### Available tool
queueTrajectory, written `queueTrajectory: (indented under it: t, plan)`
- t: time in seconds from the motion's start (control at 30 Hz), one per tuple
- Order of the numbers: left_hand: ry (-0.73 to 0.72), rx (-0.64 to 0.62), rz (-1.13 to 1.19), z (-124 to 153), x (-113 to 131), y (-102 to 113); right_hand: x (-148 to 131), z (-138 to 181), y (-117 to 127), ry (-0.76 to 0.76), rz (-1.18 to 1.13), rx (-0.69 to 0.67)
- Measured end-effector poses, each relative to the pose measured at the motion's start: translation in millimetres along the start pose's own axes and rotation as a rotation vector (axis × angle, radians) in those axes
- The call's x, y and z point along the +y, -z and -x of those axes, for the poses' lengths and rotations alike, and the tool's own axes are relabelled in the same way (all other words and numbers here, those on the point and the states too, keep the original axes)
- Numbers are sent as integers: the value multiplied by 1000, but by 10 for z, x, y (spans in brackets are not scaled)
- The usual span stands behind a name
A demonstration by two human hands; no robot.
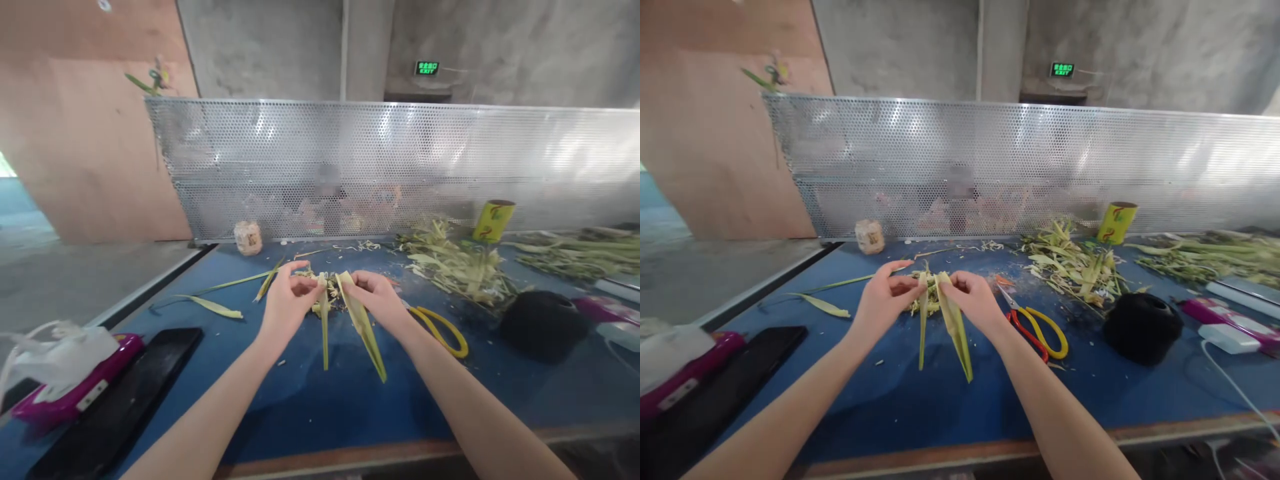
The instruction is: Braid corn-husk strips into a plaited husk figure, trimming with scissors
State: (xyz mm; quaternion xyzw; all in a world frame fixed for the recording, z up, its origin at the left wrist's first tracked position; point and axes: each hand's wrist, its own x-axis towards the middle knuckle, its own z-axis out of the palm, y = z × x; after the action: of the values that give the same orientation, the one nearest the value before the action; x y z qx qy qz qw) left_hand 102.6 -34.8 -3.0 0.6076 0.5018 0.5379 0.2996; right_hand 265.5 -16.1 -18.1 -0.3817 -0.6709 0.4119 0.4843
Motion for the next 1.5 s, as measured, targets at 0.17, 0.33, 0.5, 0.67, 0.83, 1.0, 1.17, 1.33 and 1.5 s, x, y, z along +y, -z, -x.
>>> queueTrajectory:
  t: [0.17,0.33,0.5,0.67,0.83,1.0,1.17,1.33,1.5]
  plan:
    - [3,-90,104,67,9,-123,38,19,-68,88,152,25]
    - [23,-149,173,74,-19,-152,40,25,-74,132,312,103]
    - [38,-164,166,101,-14,-140,35,53,-60,191,429,107]
    - [19,-143,116,132,34,-115,34,61,-50,220,452,45]
    - [-20,-158,106,123,6,-100,20,75,-61,242,438,-30]
    - [-90,-237,85,142,-49,-86,12,99,-55,232,479,-52]
    - [-134,-240,35,181,-32,-72,-22,116,-50,221,540,-80]
    - [-71,-293,174,190,16,-74,-36,115,-47,247,501,-70]
    - [-46,-350,262,172,21,-76,-93,73,-15,202,405,-145]
